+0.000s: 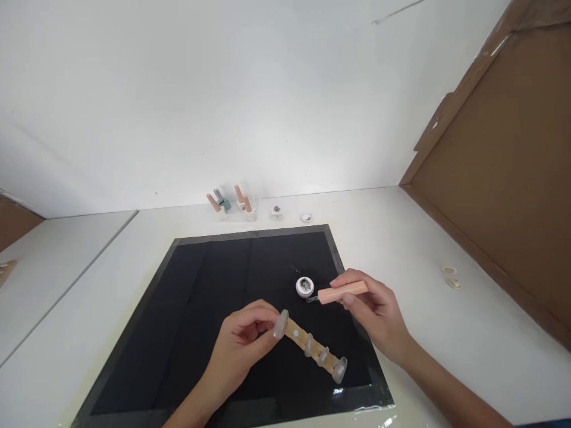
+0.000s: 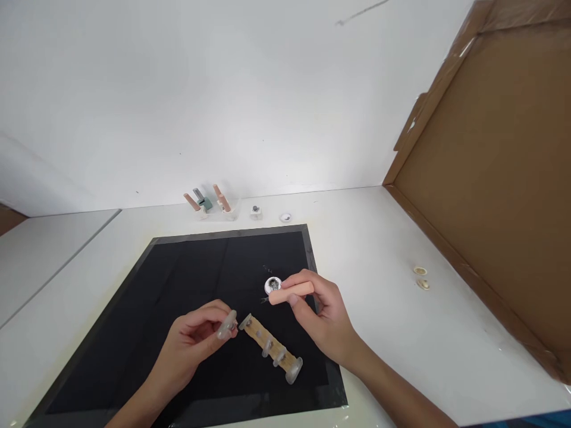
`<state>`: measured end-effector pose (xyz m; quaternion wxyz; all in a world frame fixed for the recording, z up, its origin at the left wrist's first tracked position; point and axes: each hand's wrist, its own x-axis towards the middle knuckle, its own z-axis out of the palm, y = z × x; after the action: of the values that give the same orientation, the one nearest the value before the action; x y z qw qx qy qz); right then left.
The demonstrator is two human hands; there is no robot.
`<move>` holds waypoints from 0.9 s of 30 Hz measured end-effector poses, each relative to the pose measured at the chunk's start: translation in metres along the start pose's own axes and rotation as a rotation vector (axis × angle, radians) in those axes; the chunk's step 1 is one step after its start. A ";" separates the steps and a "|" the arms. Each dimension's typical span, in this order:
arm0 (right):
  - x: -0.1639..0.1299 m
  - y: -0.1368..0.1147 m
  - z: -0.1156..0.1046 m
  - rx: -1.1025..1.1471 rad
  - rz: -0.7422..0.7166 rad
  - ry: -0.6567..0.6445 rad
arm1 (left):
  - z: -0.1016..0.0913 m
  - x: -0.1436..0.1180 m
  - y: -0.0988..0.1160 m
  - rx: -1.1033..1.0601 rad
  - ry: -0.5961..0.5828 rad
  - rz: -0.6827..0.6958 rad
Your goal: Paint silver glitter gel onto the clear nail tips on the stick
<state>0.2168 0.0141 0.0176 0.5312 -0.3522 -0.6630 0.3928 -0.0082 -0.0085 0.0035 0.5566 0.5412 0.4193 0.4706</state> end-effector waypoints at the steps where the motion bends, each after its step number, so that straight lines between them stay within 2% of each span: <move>1: -0.001 0.000 -0.001 -0.001 0.004 0.003 | 0.002 -0.003 -0.001 0.052 0.013 0.027; 3: -0.002 0.001 -0.002 0.003 0.007 0.008 | 0.006 -0.010 -0.005 0.161 0.056 0.061; 5: -0.002 0.001 -0.003 0.018 0.006 0.004 | 0.011 -0.018 -0.012 0.224 0.095 0.036; 7: -0.002 0.000 -0.004 0.037 0.003 -0.007 | 0.016 -0.027 -0.020 0.228 0.117 -0.050; 10: -0.002 0.000 -0.005 0.058 0.003 -0.008 | 0.025 -0.037 -0.033 0.199 0.170 -0.098; 14: -0.001 -0.001 -0.006 0.069 -0.006 -0.007 | 0.039 -0.042 -0.044 0.171 0.340 -0.142; 18: 0.000 -0.002 -0.008 0.062 0.003 -0.001 | 0.045 -0.037 -0.049 0.174 0.336 -0.223; 27: 0.001 -0.001 -0.008 0.090 0.029 -0.020 | 0.047 -0.032 -0.059 0.212 0.384 -0.242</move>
<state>0.2245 0.0155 0.0195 0.5342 -0.3336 -0.6448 0.4332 0.0349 -0.0477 -0.0539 0.4593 0.4431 0.6259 0.4482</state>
